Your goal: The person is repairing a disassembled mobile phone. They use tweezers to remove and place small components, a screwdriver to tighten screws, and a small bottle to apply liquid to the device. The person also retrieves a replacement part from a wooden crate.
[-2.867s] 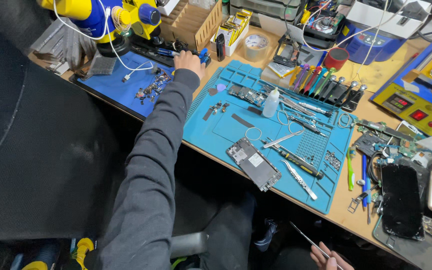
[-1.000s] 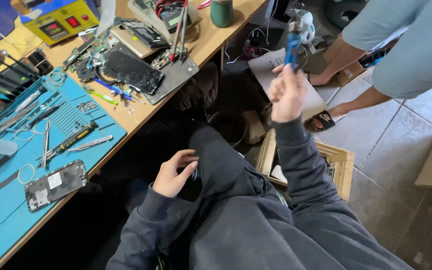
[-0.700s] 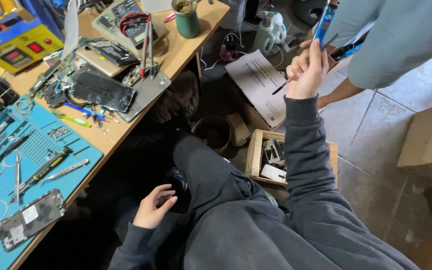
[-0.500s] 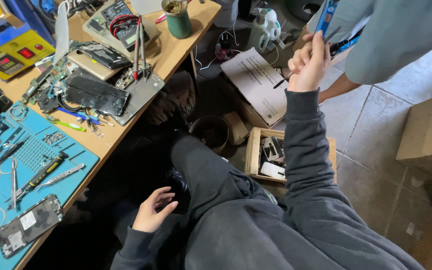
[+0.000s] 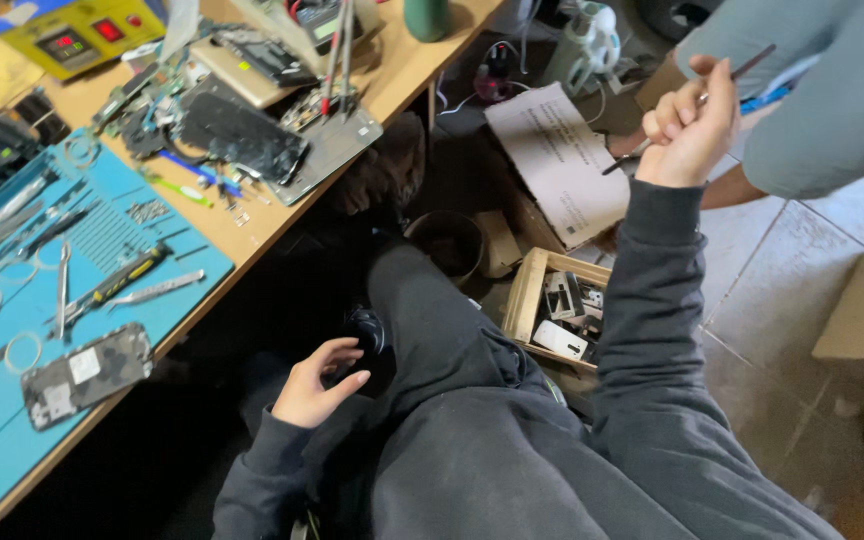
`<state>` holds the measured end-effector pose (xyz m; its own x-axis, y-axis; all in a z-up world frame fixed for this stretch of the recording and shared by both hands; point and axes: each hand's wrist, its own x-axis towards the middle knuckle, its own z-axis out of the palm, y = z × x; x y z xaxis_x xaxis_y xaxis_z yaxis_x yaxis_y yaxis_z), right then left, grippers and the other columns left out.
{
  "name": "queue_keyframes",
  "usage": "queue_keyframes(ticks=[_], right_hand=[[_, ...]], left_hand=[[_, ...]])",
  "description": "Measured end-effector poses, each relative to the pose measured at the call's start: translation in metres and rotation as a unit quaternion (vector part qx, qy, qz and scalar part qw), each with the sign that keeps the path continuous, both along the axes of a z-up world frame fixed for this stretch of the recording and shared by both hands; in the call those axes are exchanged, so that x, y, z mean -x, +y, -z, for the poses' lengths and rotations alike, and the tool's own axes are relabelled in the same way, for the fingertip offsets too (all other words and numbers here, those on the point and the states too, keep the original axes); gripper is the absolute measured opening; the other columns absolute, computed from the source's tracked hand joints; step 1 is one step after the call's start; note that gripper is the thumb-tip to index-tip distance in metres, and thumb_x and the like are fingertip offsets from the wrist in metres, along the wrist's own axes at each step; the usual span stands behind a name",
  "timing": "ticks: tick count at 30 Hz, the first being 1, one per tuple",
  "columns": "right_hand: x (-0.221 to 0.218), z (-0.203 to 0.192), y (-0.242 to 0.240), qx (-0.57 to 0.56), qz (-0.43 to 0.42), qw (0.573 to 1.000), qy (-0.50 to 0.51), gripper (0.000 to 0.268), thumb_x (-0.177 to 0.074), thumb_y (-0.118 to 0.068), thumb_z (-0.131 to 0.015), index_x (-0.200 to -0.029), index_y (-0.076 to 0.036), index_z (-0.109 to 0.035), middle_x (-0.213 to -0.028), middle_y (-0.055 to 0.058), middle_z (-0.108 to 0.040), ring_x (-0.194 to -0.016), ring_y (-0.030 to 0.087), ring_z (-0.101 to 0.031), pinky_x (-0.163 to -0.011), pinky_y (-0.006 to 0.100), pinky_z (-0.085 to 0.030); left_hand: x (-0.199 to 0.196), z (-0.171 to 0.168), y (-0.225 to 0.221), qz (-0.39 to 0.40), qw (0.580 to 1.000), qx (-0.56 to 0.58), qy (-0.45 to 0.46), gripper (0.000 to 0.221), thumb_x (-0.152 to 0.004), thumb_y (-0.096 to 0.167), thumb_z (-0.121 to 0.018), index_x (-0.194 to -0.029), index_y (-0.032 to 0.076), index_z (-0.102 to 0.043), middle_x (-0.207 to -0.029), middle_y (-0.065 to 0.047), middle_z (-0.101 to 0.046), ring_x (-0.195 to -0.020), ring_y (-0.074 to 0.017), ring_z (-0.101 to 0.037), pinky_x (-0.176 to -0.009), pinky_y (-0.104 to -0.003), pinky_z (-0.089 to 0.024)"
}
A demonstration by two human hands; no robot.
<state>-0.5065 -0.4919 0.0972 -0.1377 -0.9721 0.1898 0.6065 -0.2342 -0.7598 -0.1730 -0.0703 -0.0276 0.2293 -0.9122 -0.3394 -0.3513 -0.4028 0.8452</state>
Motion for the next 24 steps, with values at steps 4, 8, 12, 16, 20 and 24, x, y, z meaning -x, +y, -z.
queue_keyframes(ticks=[4, 8, 12, 16, 20, 24], right_hand=[[-0.041, 0.020, 0.019, -0.004, -0.083, 0.996, 0.029, 0.028, -0.099, -0.035, -0.058, -0.098, -0.008, -0.066, -0.060, -0.006, -0.032, -0.046, 0.006, -0.026, -0.044, 0.025, -0.014], [-0.101, 0.031, 0.063, -0.050, -0.166, 0.982, 0.068, 0.032, -0.095, -0.043, -0.062, -0.095, -0.011, -0.066, -0.060, -0.005, -0.031, -0.048, 0.007, -0.027, -0.047, 0.025, -0.015], [-0.159, 0.042, 0.125, -0.055, -0.234, 0.962, 0.132, 0.036, -0.097, -0.048, -0.060, -0.095, -0.012, -0.062, -0.061, -0.003, -0.030, -0.050, 0.008, -0.029, -0.049, 0.025, -0.019], [-0.204, 0.063, 0.179, -0.050, -0.341, 0.925, 0.162, 0.037, -0.105, -0.045, -0.054, -0.099, -0.009, -0.060, -0.060, -0.002, -0.031, -0.048, 0.010, -0.034, -0.049, 0.027, -0.027], [-0.239, 0.077, 0.235, -0.050, -0.410, 0.894, 0.172, 0.041, -0.106, -0.045, -0.055, -0.102, -0.005, -0.060, -0.058, 0.001, -0.032, -0.047, 0.013, -0.038, -0.048, 0.029, -0.029], [-0.256, 0.095, 0.270, -0.034, -0.493, 0.847, 0.198, 0.042, -0.110, -0.038, -0.051, -0.110, 0.003, -0.061, -0.063, 0.007, -0.041, -0.054, 0.019, -0.046, -0.053, 0.030, -0.038]], left_hand=[[-0.007, -0.016, 0.004, 0.017, 0.996, 0.086, -0.009, 0.053, -0.085, 0.033, -0.078, -0.132, 0.013, -0.064, -0.123, -0.002, -0.076, -0.112, -0.0146, -0.073, -0.101, -0.029, -0.053], [-0.022, -0.047, 0.018, -0.007, 0.994, 0.105, -0.033, 0.051, -0.088, 0.040, -0.075, -0.130, 0.015, -0.064, -0.108, 0.001, -0.080, -0.098, -0.0120, -0.076, -0.091, -0.028, -0.051], [-0.046, -0.077, 0.033, -0.013, 0.974, 0.209, -0.081, 0.022, -0.093, 0.032, -0.074, -0.101, 0.011, -0.069, -0.094, -0.002, -0.075, -0.087, -0.0163, -0.072, -0.083, -0.030, -0.054], [-0.073, -0.102, 0.052, -0.053, 0.947, 0.282, -0.147, 0.025, -0.096, 0.027, -0.075, -0.078, 0.013, -0.064, -0.076, 0.003, -0.067, -0.068, -0.0137, -0.063, -0.068, -0.028, -0.048], [-0.108, -0.106, 0.080, -0.129, 0.897, 0.319, -0.278, 0.034, -0.098, 0.025, -0.078, -0.082, 0.009, -0.053, -0.076, -0.004, -0.056, -0.066, -0.0211, -0.052, -0.063, -0.034, -0.044], [-0.141, -0.101, 0.102, -0.134, 0.821, 0.302, -0.466, 0.037, -0.097, 0.028, -0.083, -0.109, -0.001, -0.062, -0.107, -0.016, -0.062, -0.104, -0.0348, -0.058, -0.088, -0.047, -0.051]])
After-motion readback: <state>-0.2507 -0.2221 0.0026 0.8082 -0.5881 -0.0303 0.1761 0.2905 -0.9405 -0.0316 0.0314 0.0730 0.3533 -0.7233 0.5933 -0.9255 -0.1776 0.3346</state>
